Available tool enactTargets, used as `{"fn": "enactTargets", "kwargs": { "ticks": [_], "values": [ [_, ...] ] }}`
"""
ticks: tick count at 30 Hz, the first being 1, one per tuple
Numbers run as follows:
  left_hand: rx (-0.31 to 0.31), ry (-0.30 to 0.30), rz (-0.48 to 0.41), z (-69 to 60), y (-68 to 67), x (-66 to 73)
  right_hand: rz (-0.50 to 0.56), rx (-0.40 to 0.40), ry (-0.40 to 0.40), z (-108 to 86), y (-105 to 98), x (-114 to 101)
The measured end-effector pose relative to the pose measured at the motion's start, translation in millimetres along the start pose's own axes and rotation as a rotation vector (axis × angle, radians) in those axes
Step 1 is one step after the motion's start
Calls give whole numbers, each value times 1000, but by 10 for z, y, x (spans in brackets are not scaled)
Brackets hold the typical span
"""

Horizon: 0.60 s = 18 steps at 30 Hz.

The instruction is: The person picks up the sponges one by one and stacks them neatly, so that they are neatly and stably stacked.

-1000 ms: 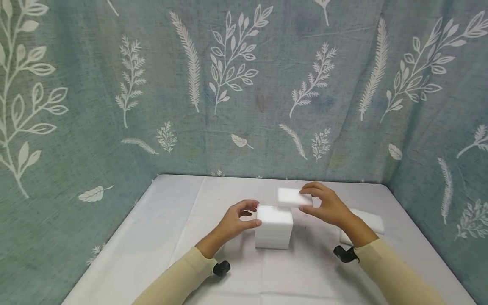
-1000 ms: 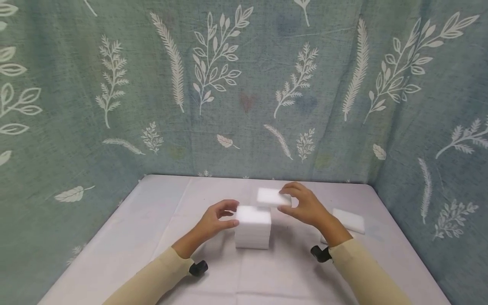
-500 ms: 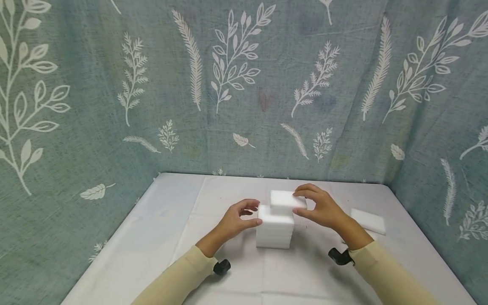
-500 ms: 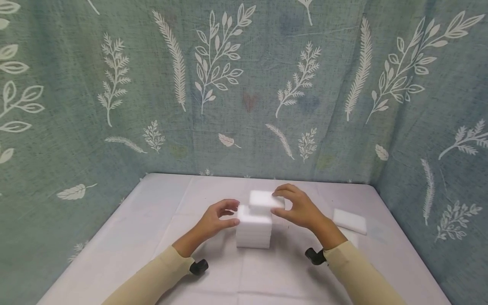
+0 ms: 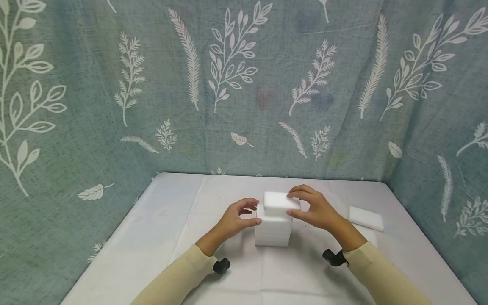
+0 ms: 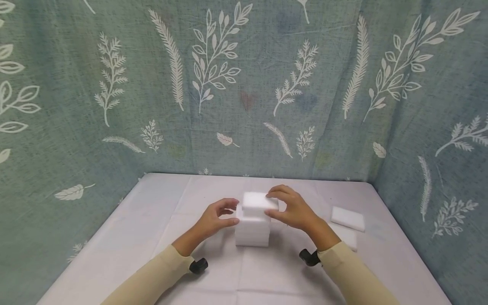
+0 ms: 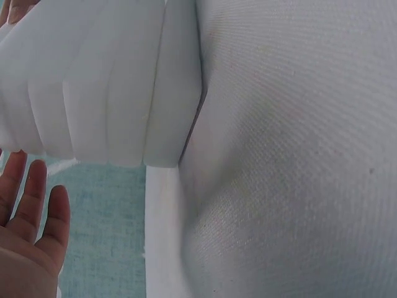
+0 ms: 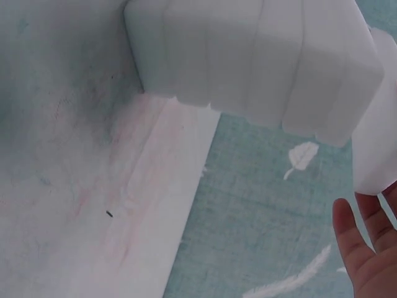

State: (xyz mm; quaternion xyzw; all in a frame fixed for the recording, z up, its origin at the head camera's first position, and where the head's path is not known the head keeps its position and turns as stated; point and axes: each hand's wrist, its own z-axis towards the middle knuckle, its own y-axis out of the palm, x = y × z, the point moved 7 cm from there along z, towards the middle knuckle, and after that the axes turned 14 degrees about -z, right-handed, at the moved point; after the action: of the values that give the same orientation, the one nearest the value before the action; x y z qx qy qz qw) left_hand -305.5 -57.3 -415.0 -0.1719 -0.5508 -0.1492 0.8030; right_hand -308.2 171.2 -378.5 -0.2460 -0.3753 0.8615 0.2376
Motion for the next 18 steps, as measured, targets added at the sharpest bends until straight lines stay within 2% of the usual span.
{"fn": "enactTargets", "kwargs": {
  "ticks": [2,4,11,18],
  "values": [
    [-2,5,-1,-4,7,55,3,-7,9,4,13,-10],
    [-4,0,1,5,5,44,3,-10,17,3,28,-16],
    [8,-34,8,82,-50,-276,-4,-10,-2,7,64,-79],
    [24,-25,3,70,-66,-330,-6,-14,13,11,93,-104]
  ]
}}
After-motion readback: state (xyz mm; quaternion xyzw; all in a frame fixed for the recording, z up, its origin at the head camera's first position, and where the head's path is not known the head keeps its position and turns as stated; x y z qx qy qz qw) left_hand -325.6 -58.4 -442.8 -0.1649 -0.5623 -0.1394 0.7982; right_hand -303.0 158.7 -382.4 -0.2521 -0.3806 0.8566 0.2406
